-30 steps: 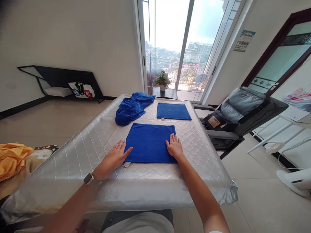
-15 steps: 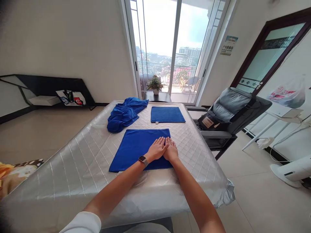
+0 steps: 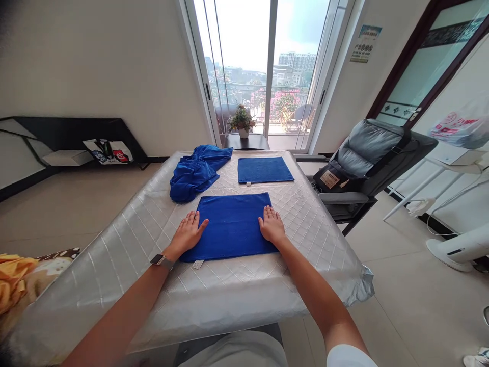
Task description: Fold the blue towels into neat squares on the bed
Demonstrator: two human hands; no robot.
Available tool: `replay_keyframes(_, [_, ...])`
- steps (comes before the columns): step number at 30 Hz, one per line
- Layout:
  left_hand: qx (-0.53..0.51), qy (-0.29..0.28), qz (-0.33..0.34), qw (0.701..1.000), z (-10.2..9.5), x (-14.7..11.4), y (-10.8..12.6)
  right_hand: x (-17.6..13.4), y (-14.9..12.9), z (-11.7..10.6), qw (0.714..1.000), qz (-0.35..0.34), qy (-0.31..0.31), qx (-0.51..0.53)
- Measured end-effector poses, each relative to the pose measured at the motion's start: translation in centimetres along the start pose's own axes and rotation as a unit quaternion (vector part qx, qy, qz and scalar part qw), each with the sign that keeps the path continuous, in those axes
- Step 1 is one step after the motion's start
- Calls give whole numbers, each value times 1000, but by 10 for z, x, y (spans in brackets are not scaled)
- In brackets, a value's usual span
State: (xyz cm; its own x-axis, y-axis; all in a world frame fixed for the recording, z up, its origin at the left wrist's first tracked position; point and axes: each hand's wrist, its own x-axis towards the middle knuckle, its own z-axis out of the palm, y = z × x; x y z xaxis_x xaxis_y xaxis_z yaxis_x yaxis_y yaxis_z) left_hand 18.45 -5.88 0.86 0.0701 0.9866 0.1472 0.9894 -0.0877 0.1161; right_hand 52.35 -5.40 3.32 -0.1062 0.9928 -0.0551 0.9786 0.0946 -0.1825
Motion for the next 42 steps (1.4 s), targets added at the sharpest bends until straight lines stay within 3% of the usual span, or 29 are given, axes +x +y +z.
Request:
replay_keyframes(6, [-22, -2, -4, 1000, -6, 0, -4, 10, 1, -13, 999, -1, -36, -7])
replay_keyframes(12, [-19, -15, 19, 1000, -10, 0, -5, 59, -7, -32, 1000, -8, -8, -9])
replay_keyframes(17, [4, -23, 35, 999, -8, -3, -6, 84, -2, -21, 1000, -9, -13, 5])
replay_keyframes(22, [6, -25, 38, 999, -7, -5, -5, 86, 5, -6, 1000, -9, 12, 8])
replay_keyframes(30, [46, 5, 40, 998, -10, -4, -2, 88, 4, -3, 1000, -4, 24, 20])
replay_keyframes(33, [39, 10, 91, 995, -14, 7, 31, 88, 3, -2, 999, -7, 29, 24])
replay_keyframes(38, [-19, -17, 213, 977, -12, 54, 141, 87, 6, -1, 999, -13, 36, 15])
replay_keyframes(40, [-46, -15, 227, 973, -6, 76, 180, 86, 9, 0, 999, -24, 35, 2])
replay_keyframes(42, [-68, -5, 225, 972, 2, 93, 203, 86, 11, 0, 999, -32, 32, -7])
